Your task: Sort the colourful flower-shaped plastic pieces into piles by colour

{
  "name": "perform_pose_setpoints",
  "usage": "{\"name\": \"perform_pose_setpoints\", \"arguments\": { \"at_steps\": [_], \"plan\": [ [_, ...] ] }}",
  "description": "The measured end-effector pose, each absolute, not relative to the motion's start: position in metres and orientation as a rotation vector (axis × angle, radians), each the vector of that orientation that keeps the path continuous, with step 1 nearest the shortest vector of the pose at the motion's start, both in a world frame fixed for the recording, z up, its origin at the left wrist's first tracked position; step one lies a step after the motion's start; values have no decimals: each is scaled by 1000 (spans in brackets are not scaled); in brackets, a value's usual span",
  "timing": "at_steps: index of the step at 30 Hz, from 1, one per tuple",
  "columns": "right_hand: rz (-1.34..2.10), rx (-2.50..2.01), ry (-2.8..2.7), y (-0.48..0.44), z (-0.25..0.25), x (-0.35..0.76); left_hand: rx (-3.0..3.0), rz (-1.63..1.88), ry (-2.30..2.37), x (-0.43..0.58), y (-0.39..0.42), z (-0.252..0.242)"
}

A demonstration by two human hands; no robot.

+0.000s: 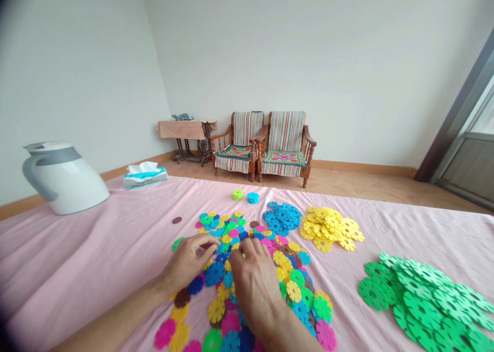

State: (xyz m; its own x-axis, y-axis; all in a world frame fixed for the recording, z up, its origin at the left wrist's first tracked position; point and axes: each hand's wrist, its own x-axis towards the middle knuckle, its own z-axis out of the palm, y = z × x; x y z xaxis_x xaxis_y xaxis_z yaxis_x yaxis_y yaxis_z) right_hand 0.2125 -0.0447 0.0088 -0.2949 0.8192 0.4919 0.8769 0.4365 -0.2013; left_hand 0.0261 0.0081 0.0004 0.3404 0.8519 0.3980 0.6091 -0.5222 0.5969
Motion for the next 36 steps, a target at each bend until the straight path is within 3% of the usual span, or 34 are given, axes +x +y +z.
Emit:
{"name": "perform_pose_setpoints", "arguments": {
  "at_steps": [7, 15, 23, 36],
  "plan": [
    [60, -1864, -1648, 25, 29, 283, 2276, 1020, 1292, 25, 9, -2],
    [228, -2213, -1365, 93, 19, 327, 2261, 1040, 1268, 24, 8, -3],
    [107, -2058, -1552, 60, 2, 330, 2259, 1046, 1256, 25, 9, -3],
    [230, -1636, -1976, -5, -33, 300, 2292, 1036, 1313, 25, 10, -3]
  ]
}}
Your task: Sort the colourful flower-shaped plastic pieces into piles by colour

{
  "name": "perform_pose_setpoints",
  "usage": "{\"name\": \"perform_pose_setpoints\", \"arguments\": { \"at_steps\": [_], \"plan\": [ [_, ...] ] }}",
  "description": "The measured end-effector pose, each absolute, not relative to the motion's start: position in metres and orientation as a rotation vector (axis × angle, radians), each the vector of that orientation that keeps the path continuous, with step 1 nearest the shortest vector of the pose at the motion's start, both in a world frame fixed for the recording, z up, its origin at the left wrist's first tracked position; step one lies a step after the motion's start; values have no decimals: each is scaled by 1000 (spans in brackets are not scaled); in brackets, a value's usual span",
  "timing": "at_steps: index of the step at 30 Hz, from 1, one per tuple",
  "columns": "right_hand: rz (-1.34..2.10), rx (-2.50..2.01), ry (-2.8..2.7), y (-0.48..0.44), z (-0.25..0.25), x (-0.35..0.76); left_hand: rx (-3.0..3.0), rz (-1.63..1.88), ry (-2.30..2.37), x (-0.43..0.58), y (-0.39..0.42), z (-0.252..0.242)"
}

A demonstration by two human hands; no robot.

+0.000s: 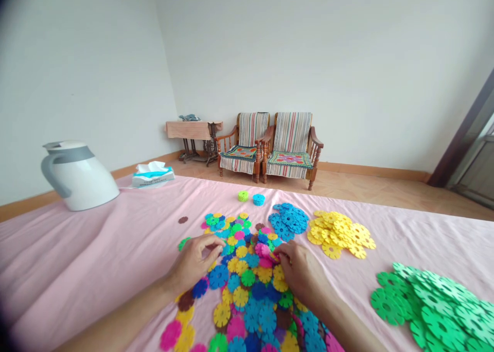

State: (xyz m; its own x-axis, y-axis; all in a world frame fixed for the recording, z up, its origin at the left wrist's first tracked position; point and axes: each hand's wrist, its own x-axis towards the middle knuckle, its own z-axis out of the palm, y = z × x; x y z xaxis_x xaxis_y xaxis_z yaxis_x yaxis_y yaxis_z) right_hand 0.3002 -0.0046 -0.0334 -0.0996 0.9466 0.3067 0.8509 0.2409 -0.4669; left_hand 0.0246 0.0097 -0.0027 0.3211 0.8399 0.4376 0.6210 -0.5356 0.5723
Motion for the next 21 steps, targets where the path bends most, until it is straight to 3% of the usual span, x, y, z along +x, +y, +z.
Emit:
{"name": "perform_pose_setpoints", "arguments": {
  "at_steps": [10, 21],
  "plan": [
    [99, -1786, -1901, 15, -29, 307, 2274, 1024, 1312, 24, 11, -4],
    [224, -1610, -2005, 15, -35, 301, 2282, 1026, 1299, 25, 10, -2]
  ]
}}
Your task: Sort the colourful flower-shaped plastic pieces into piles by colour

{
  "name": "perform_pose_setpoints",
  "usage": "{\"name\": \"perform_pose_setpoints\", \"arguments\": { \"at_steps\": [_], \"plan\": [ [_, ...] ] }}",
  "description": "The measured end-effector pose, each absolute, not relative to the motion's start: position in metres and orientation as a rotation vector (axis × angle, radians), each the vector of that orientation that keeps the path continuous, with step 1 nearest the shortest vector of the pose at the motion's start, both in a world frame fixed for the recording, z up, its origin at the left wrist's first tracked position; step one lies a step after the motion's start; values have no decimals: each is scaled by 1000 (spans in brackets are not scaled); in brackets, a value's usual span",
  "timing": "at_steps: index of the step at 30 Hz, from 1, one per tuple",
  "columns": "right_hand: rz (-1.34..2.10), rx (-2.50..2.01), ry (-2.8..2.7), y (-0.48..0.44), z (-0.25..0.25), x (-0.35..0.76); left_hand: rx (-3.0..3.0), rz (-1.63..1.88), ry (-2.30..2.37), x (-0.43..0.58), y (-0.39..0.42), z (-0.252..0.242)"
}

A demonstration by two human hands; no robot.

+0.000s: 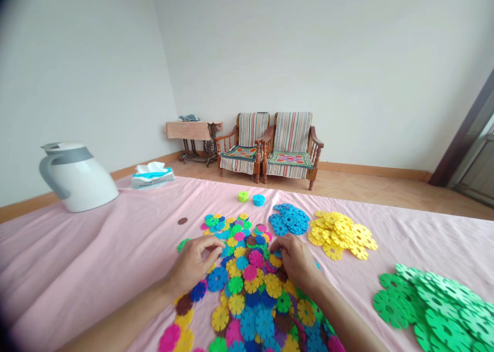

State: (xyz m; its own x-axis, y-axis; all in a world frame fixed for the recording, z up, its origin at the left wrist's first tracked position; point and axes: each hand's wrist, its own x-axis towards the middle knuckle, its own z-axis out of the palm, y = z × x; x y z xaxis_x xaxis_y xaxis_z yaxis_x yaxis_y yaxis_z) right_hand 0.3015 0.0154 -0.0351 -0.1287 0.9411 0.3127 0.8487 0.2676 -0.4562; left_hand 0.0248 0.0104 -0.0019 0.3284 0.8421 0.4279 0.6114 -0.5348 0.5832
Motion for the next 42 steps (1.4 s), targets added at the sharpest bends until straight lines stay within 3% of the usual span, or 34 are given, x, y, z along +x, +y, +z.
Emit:
{"name": "perform_pose_setpoints", "arguments": {
  "at_steps": [22, 32, 42],
  "plan": [
    [50, -1712, -2016, 53, -29, 306, 2287, 1035, 1288, 24, 11, -5],
    [-321, -2028, -1797, 44, -19, 355, 2285, 1029, 1297, 24, 12, -5],
    [-387, -2035, -1969, 38, -27, 375, 2295, 1023, 1308, 24, 12, -5]
  ]
}}
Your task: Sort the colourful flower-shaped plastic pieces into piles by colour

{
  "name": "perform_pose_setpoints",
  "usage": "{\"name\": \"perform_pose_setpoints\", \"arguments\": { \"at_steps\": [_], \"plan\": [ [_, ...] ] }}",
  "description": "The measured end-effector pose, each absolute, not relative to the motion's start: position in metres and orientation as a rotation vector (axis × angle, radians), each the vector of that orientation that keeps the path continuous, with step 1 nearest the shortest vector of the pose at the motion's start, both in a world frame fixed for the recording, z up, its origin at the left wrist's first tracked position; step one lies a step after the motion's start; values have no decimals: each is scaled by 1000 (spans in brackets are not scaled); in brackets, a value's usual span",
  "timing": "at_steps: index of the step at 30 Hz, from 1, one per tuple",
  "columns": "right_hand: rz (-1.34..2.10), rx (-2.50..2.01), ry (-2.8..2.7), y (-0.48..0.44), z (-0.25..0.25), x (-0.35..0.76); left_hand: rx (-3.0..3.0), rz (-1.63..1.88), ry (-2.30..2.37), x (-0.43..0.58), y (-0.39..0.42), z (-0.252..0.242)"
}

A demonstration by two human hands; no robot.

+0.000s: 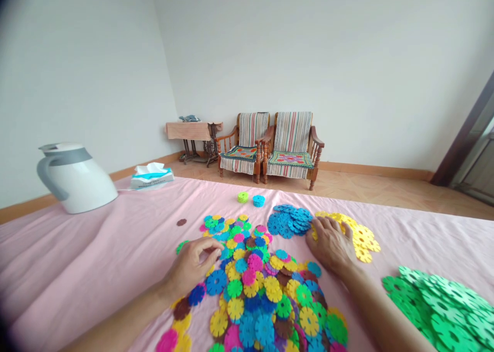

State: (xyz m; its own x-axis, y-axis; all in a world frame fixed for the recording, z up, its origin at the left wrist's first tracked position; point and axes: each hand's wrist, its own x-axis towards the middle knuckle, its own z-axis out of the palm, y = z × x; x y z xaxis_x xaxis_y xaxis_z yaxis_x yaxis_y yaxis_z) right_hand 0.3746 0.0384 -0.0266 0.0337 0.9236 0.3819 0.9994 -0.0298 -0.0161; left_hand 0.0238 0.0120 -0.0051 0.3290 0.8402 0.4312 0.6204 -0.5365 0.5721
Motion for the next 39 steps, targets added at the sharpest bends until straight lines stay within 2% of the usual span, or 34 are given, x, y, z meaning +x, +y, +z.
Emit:
{"name": "perform_pose_setpoints", "arguments": {
  "at_steps": [22, 30, 39],
  "plan": [
    [-445, -2180, -1920, 60, -32, 406, 2274, 1014, 1308, 24, 9, -1],
    [-482, -2139, -2024, 65, -34, 405, 2264, 1018, 1300, 24, 9, -2],
    [-464, -2078, -1855, 57, -24, 388, 2241, 1040, 1294, 23, 10, -2]
  ]
}}
